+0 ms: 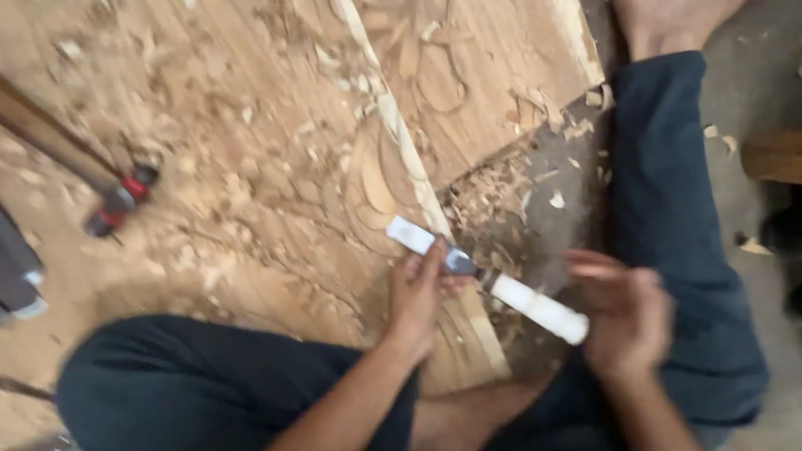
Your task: The person carves a floral design into a wooden board by striking a chisel with a hammer and then using the chisel by hand to refine the details. They switch between various chisels and occasionally clear away wood shavings to reveal the work surface.
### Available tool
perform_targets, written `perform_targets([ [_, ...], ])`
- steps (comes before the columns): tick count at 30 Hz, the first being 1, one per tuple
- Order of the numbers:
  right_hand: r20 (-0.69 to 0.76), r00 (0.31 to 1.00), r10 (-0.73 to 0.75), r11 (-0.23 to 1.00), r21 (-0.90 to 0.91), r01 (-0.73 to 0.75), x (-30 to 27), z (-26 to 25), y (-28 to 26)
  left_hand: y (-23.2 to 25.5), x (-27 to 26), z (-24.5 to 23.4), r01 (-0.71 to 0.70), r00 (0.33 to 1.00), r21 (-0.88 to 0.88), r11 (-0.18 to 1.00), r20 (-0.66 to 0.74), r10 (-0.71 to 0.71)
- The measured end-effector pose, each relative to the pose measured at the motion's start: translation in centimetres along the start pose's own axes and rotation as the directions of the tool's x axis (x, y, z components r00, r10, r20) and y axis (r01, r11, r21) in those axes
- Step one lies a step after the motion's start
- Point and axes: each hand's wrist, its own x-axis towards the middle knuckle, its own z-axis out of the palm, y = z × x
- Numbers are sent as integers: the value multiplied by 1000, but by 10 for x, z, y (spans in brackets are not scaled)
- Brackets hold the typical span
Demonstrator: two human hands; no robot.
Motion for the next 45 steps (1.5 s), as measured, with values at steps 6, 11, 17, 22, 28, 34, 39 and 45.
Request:
perform_targets([
  [6, 92, 995, -27, 384, -918, 95, -2, 11, -8, -18, 6, -5, 42, 999, -86, 995, 10, -41],
  [11, -87, 996, -6, 996, -87, -2, -15, -16, -2, -18, 6, -8, -11, 1000, -12, 1000, -24, 11],
  [17, -125, 990, 59, 979, -185, -82, -35, -37, 52, -21, -1, 0, -6, 999, -51, 999, -48, 4],
  [22, -89, 993, 80, 996, -38, -83, -22, -20, 9, -15, 8, -13, -55, 998, 51, 997, -35, 57],
  [28, -67, 997, -29, 999, 31, 31, -45, 18, 39, -23, -1, -2, -81, 996, -45, 996, -43, 80],
  [34, 221, 838, 499, 835, -380, -397, -51, 61, 12, -12, -16, -19, -148, 988, -196, 969, 6, 152],
  [39, 530, 839, 124, 788, -566, 242, -50, 67, -10, 27, -47, -45, -370, 846, -181, 911, 339, 411],
  [45, 225, 955, 194, 919, -382, -96, -62, 21, 41, 100, -30, -23, -484, 594, 873, -55, 374, 712],
])
